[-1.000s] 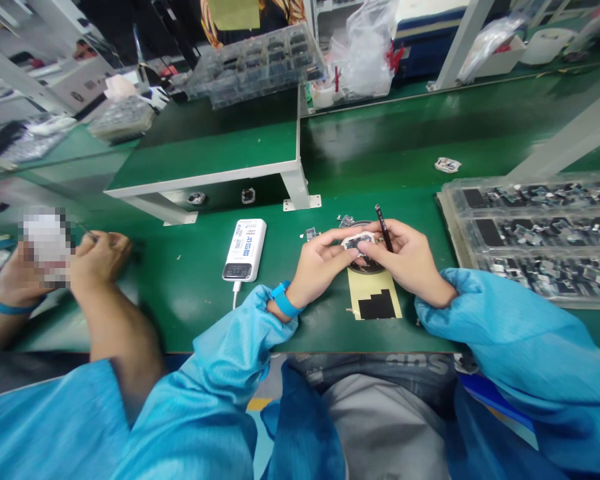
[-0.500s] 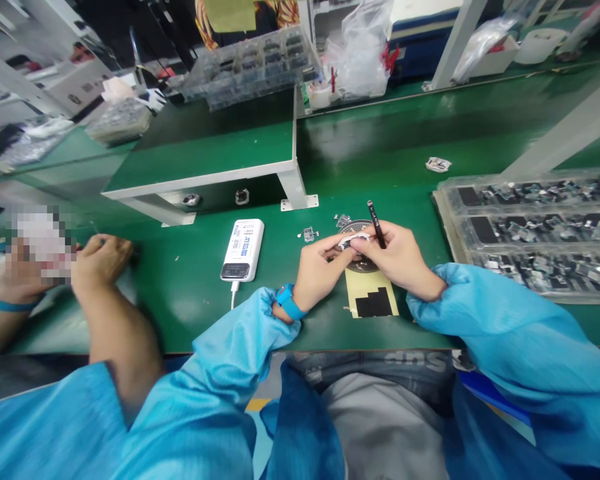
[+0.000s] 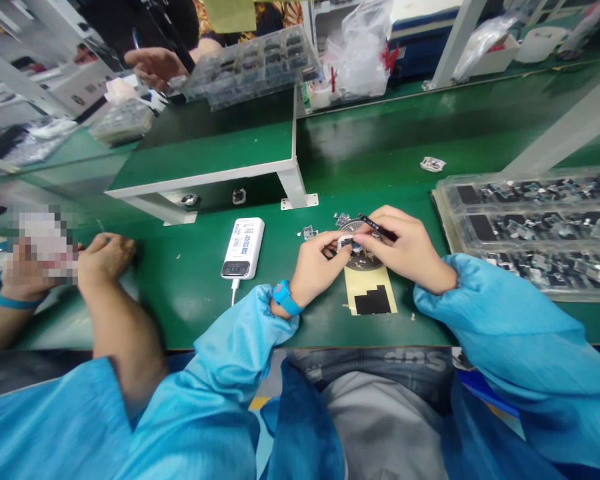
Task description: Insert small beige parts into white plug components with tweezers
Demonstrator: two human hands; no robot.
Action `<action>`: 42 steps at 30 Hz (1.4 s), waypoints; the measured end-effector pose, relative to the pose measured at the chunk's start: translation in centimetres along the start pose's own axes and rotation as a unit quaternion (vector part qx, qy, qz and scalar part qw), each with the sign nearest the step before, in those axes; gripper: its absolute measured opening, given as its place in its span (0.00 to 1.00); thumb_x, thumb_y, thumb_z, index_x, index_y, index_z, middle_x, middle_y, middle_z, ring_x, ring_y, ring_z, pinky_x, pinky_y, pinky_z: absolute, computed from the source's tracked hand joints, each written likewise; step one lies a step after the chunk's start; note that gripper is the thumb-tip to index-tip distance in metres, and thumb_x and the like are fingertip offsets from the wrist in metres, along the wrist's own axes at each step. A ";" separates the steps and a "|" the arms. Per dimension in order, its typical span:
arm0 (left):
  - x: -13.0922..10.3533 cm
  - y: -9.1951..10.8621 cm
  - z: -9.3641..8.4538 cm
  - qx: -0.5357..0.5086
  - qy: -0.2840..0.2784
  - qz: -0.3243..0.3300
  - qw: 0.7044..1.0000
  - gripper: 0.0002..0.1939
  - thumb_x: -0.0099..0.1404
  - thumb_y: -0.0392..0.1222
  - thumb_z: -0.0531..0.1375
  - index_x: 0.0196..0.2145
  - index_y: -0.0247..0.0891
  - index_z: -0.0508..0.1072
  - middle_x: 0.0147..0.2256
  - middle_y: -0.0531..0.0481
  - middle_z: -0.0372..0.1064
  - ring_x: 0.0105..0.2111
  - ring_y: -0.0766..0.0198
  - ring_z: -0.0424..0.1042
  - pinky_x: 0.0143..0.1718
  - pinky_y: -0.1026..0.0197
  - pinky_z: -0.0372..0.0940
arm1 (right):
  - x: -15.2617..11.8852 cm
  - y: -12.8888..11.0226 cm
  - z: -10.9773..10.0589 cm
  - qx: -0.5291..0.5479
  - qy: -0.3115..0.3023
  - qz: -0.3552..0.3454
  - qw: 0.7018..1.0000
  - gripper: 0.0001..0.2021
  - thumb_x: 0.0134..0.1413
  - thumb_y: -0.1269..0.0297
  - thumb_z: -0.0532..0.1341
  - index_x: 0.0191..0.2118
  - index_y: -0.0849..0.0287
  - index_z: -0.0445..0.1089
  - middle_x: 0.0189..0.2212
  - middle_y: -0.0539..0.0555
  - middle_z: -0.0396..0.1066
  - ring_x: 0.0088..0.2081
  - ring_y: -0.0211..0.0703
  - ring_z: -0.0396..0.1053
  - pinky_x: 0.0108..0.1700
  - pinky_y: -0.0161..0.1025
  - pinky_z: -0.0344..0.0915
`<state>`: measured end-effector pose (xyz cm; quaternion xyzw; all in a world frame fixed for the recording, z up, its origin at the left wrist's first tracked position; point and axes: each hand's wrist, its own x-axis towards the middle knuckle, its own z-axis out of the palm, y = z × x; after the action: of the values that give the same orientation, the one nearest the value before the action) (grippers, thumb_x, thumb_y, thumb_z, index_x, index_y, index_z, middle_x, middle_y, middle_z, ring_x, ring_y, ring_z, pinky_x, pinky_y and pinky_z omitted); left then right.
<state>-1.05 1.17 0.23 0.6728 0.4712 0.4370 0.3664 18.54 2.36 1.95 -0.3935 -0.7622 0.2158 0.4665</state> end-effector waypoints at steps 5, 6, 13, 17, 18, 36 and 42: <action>-0.1 -0.2 -0.1 0.048 0.006 0.053 0.997 0.10 0.64 0.33 0.62 0.43 0.38 0.80 0.35 0.50 0.76 0.31 0.66 0.69 0.33 0.64 0.64 | -0.4 0.4 0.1 -0.007 -0.040 -0.041 0.998 0.03 0.61 0.65 0.67 0.37 0.57 0.75 0.35 0.53 0.72 0.37 0.42 0.71 0.39 0.40 0.68; -0.1 -0.2 -0.1 0.056 0.006 0.061 0.997 0.10 0.65 0.33 0.62 0.43 0.38 0.80 0.34 0.51 0.75 0.31 0.66 0.69 0.33 0.64 0.64 | -0.5 0.5 0.1 -0.011 -0.041 -0.041 0.998 0.02 0.60 0.65 0.67 0.37 0.57 0.75 0.35 0.53 0.72 0.37 0.42 0.71 0.39 0.40 0.69; -0.1 0.1 -0.1 0.124 -0.008 0.089 0.988 0.14 0.67 0.32 0.60 0.49 0.39 0.79 0.34 0.51 0.71 0.35 0.64 0.69 0.40 0.61 0.66 | -0.8 0.8 0.4 -0.026 -0.044 -0.034 0.998 0.04 0.62 0.67 0.66 0.42 0.54 0.78 0.38 0.52 0.73 0.39 0.42 0.73 0.40 0.40 0.70; -0.1 0.1 0.0 0.151 -0.010 0.109 0.983 0.15 0.68 0.33 0.60 0.50 0.39 0.79 0.35 0.49 0.72 0.37 0.62 0.71 0.41 0.60 0.66 | -0.7 0.9 0.4 -0.042 -0.048 -0.028 0.998 0.03 0.62 0.67 0.65 0.40 0.55 0.77 0.38 0.53 0.74 0.39 0.43 0.73 0.41 0.41 0.70; 0.0 0.1 0.0 0.153 -0.013 0.116 0.981 0.15 0.68 0.34 0.59 0.50 0.39 0.79 0.36 0.49 0.73 0.38 0.61 0.71 0.42 0.60 0.67 | -0.7 0.9 0.3 -0.043 -0.041 -0.026 0.998 0.03 0.62 0.67 0.65 0.40 0.56 0.77 0.38 0.53 0.74 0.39 0.43 0.73 0.41 0.41 0.70; 12.1 -2.4 1.5 0.356 -0.001 0.012 0.934 0.36 0.69 0.49 0.62 0.69 0.30 0.61 0.64 0.30 0.63 0.66 0.38 0.57 0.63 0.40 0.58 | -1.2 2.1 -0.1 -0.126 -0.068 0.054 0.988 0.08 0.64 0.60 0.62 0.40 0.56 0.77 0.37 0.55 0.75 0.37 0.48 0.73 0.39 0.45 0.67; 8.7 -0.2 -8.4 0.388 -0.073 -0.038 0.918 0.14 0.68 0.42 0.57 0.34 0.37 0.82 0.37 0.41 0.79 0.39 0.50 0.77 0.47 0.50 0.69 | -0.9 0.2 -1.0 -0.085 -0.019 0.063 0.994 0.06 0.61 0.61 0.65 0.39 0.56 0.78 0.35 0.53 0.75 0.34 0.44 0.71 0.34 0.42 0.66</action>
<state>-7.45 10.26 5.08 0.7739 0.6008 0.1555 0.1264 19.74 1.76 1.79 -0.4753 -0.7601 0.1864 0.4020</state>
